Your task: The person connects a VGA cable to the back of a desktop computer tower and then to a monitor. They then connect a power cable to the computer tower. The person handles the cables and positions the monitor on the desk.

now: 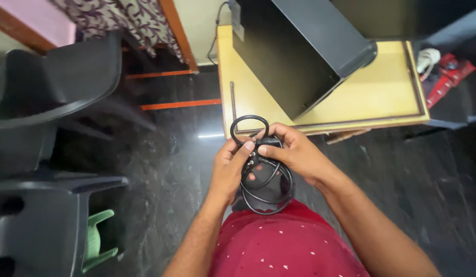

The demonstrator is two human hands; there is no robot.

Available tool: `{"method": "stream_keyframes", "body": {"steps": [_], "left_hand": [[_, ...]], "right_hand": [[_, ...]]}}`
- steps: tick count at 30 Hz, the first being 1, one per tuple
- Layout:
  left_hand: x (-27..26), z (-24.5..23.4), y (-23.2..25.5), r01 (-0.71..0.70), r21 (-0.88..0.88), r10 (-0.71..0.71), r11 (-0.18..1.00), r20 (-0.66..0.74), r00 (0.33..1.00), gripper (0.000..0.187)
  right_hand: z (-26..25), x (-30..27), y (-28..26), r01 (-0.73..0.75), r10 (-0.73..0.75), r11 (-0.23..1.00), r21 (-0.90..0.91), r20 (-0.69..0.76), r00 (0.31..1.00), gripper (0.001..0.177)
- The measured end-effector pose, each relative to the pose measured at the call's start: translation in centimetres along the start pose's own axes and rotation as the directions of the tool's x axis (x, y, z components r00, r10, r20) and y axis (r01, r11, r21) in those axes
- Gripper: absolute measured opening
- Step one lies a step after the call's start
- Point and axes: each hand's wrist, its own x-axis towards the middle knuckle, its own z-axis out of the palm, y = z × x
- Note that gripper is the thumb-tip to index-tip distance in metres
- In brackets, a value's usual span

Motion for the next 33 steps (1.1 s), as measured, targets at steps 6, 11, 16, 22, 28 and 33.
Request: {"method": "stream_keyframes", "body": {"steps": [6, 11, 16, 22, 28, 33], "left_hand": [[-0.3, 0.0, 0.4, 0.123, -0.099, -0.110, 0.987, 0.127, 0.986, 0.027], [-0.9, 0.7, 0.1, 0.076, -0.071, -0.060, 0.995, 0.209, 0.976, 0.027], [-1.3, 2.1, -0.8, -0.007, 0.045, 0.000, 0.999, 0.156, 0.988, 0.027], [-1.8, 5.6, -2.8, 0.030, -0.086, -0.017, 0.996, 0.151, 0.988, 0.024], [-1.7, 8.8, -4.0, -0.093, 0.162, 0.071, 0.982, 0.138, 0.988, 0.026], [-1.9, 10.4, -4.5, -0.142, 0.277, 0.091, 0.950, 0.189, 0.978, 0.028]], "right_hand": [[-0.4, -2.6, 0.3, -0.145, 0.155, 0.984, 0.103, -0.092, 0.984, 0.033], [-1.9, -4.0, 1.7, -0.034, 0.055, 0.988, 0.154, -0.132, 0.990, 0.027], [-4.0, -4.2, 3.0, 0.200, -0.187, 0.978, 0.065, -0.170, 0.968, 0.018], [-6.2, -5.7, 2.1, 0.305, -0.315, 0.949, -0.080, -0.232, 0.920, 0.015], [-8.3, -8.2, -1.4, 0.256, -0.276, 0.931, -0.259, -0.046, 0.960, 0.026], [-10.7, -9.4, -2.2, 0.191, -0.245, 0.909, -0.371, -0.106, 0.964, 0.016]]}}
